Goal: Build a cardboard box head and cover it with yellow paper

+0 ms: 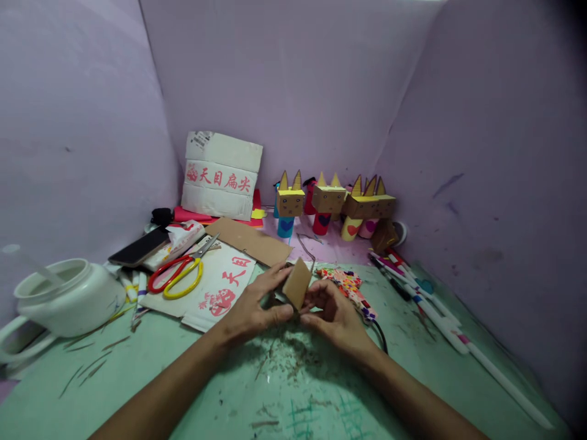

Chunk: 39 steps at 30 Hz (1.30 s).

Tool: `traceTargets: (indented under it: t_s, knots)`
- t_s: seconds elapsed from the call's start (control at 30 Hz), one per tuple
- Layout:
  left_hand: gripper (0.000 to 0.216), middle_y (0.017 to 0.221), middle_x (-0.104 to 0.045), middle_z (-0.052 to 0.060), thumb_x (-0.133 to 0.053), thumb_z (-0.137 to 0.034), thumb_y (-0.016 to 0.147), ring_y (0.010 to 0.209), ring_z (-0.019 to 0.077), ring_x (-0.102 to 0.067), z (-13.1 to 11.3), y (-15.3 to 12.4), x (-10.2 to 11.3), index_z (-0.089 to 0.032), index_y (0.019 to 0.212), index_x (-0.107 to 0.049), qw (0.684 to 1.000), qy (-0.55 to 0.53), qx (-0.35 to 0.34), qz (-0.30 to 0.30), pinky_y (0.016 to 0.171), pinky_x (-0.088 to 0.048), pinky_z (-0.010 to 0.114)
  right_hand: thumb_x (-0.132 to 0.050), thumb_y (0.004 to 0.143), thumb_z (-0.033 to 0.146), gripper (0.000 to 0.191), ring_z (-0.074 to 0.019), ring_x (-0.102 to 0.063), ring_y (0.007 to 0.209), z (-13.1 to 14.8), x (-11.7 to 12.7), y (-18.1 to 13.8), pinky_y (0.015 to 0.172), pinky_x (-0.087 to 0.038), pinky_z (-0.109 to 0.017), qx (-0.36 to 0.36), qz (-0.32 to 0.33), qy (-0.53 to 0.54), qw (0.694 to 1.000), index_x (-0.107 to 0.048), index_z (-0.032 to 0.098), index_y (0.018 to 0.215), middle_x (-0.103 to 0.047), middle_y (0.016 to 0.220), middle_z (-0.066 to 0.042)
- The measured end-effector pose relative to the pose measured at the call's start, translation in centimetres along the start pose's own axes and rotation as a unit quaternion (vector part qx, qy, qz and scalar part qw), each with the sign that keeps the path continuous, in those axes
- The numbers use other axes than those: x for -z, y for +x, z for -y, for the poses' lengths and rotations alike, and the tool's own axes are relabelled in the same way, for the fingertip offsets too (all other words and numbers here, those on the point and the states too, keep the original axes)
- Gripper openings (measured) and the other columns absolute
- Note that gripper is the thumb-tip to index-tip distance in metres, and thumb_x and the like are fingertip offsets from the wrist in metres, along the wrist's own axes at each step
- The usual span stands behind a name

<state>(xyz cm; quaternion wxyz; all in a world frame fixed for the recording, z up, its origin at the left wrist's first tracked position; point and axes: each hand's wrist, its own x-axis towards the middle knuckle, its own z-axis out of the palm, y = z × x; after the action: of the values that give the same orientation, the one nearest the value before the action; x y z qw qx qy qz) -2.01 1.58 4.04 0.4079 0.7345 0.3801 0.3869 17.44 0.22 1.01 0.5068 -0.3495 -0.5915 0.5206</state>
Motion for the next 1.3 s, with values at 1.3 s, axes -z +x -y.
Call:
traceTargets:
  t_s: [1.3]
  knots:
    - [0.053, 0.142, -0.049, 0.016, -0.049, -0.029, 0.081, 0.132, 0.0305, -0.043, 0.5, -0.8, -0.8, -0.013, 0.131, -0.053, 0.985, 0.147, 0.073, -0.047, 0.113, -0.028, 0.049, -0.063, 0.076, 0.015, 0.05, -0.0287, -0.058, 0.117, -0.3, 2.8, -2.6, 0.091, -0.052, -0.044, 0.224, 0.021, -0.365, 0.903, -0.052, 0.024, 0.124, -0.06, 0.127, -0.014]
